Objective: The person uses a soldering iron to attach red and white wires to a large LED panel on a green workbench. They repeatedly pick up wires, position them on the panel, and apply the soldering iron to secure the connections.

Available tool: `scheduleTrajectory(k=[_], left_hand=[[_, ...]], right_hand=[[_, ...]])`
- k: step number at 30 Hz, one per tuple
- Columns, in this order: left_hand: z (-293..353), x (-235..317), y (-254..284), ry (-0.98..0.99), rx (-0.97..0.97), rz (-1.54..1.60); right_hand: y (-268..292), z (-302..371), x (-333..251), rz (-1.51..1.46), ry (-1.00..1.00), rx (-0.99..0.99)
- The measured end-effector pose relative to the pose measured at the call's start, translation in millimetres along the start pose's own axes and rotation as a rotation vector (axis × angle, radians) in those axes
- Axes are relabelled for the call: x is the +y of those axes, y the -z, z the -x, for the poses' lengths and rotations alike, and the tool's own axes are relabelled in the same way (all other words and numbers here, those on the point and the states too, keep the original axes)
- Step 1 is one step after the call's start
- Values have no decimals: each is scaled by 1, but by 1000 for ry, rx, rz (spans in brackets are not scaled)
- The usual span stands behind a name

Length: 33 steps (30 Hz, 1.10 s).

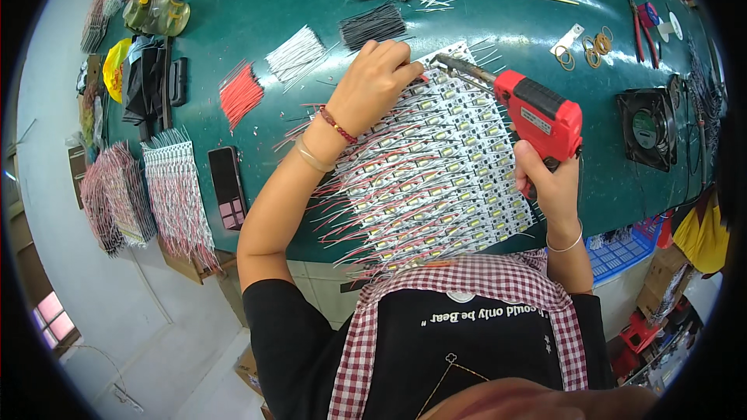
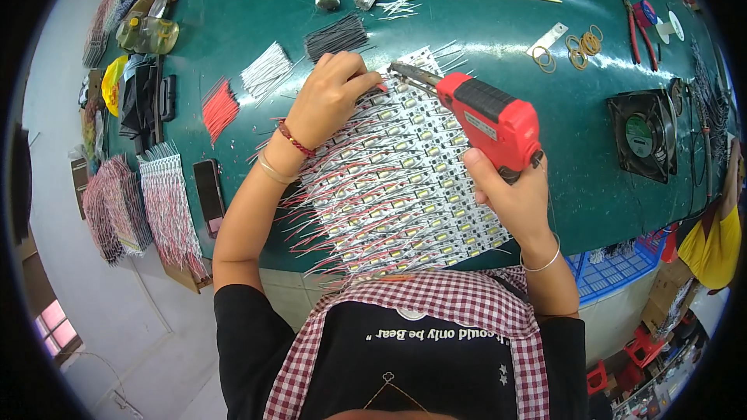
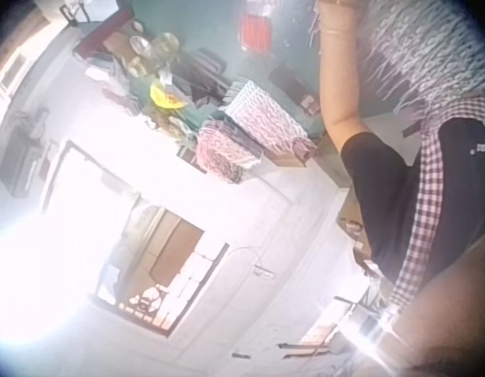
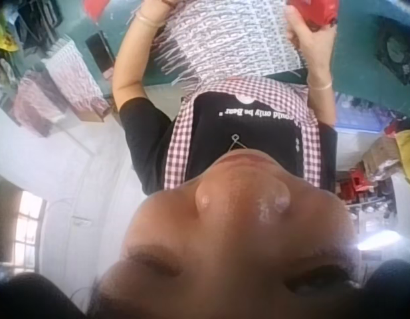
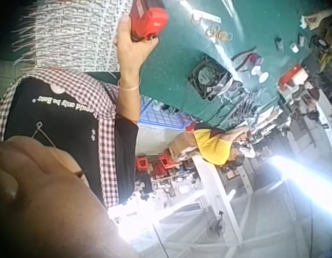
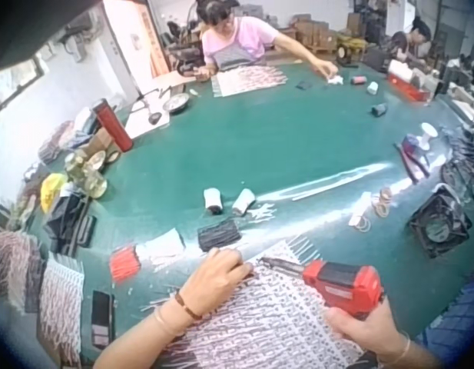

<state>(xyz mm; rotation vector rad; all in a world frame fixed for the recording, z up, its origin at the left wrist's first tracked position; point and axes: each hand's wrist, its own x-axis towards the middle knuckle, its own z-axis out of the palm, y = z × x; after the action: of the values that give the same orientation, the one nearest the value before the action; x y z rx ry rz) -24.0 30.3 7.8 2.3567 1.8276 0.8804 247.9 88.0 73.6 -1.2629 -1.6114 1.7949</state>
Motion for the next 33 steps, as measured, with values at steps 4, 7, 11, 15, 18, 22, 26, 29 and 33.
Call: scheduleTrajectory(k=[4,7,11,15,18,22,26,29,33], left_hand=[[1,-2,-2,17,4,28],[1,-2,-2,14,8,36],[1,-3,-2,17,10,47],[2,-4,-3,18,10,58],[2,-5,-3,32,10,74],[-1,-5,-2,47,8,100],[-1,-4,-1,58,-14,111],[0,-4,-1,60,-15,102],[-1,-3,-1,54,-25,84]], right_hand=[[0,-2,0,5,17,-4],[-2,-2,-2,12,2,-5],[-2,-2,0,22,5,-21],[-3,-2,3,14,27,-16],[-3,-2,5,2,29,1],[-2,-2,4,-7,32,-9],[-2,-3,6,6,20,-9],[-4,-3,3,27,-5,-10],[-4,-3,5,36,5,-22]])
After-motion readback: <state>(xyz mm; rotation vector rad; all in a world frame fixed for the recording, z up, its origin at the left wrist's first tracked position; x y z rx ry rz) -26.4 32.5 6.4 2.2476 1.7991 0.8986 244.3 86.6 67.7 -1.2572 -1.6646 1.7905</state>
